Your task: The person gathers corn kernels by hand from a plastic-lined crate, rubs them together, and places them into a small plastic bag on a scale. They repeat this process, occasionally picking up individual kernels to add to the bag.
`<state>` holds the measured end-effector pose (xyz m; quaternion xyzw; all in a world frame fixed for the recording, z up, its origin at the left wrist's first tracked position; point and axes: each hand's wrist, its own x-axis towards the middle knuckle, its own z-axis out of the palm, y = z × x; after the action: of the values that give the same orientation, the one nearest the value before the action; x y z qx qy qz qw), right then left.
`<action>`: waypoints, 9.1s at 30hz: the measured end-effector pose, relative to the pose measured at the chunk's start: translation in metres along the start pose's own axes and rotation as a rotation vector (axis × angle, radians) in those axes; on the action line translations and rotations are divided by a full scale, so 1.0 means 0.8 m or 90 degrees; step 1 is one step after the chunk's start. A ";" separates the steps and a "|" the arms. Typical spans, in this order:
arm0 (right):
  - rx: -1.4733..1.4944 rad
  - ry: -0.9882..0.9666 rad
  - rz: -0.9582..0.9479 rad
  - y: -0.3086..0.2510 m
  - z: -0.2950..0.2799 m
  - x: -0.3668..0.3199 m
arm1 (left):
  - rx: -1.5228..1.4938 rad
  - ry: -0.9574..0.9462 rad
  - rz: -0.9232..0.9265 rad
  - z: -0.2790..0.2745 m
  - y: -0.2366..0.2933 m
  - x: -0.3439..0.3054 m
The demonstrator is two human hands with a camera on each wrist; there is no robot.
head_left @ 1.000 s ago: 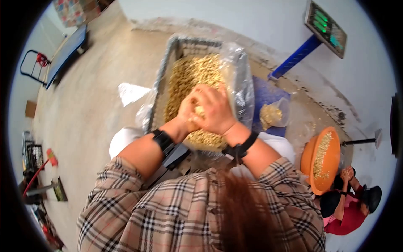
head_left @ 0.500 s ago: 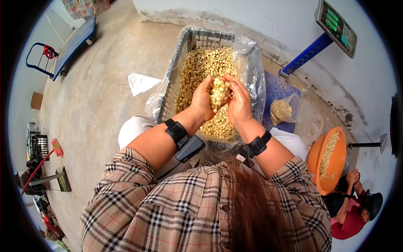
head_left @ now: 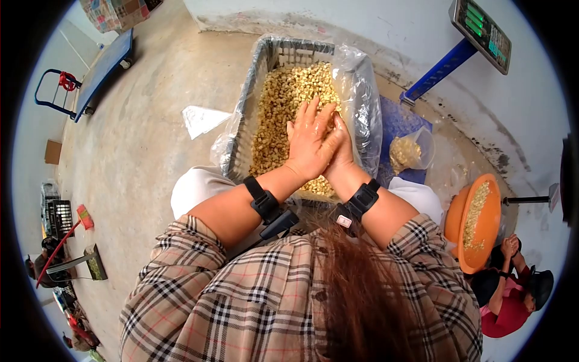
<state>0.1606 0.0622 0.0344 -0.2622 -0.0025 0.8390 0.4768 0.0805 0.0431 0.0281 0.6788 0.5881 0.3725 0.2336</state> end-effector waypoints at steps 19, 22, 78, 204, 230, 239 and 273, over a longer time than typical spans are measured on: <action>-1.049 -0.174 -0.721 -0.011 0.018 -0.014 | -1.183 -0.096 -0.609 -0.013 -0.017 0.020; -1.195 -0.227 -0.824 -0.012 0.018 -0.018 | -1.312 -0.163 -0.506 0.028 -0.062 0.011; -1.173 -0.370 -1.094 -0.012 0.002 -0.003 | -1.159 -0.363 -0.611 -0.009 -0.037 0.016; -1.299 -0.208 -0.979 -0.014 0.007 -0.025 | -1.188 -0.310 -0.415 -0.024 -0.029 0.003; -1.288 -0.199 -0.967 -0.005 -0.012 -0.032 | -1.051 -0.358 -0.551 -0.030 -0.011 -0.016; -1.298 -0.208 -1.006 -0.005 -0.011 -0.011 | -1.079 -0.295 -0.500 -0.019 -0.032 -0.011; -1.227 -0.317 -1.089 -0.012 0.006 0.005 | -1.167 -0.328 -0.402 -0.008 -0.035 0.023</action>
<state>0.1641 0.0718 0.0391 -0.2502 -0.8487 -0.0397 0.4642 0.0586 0.0655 0.0148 0.1099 0.1588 0.4442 0.8749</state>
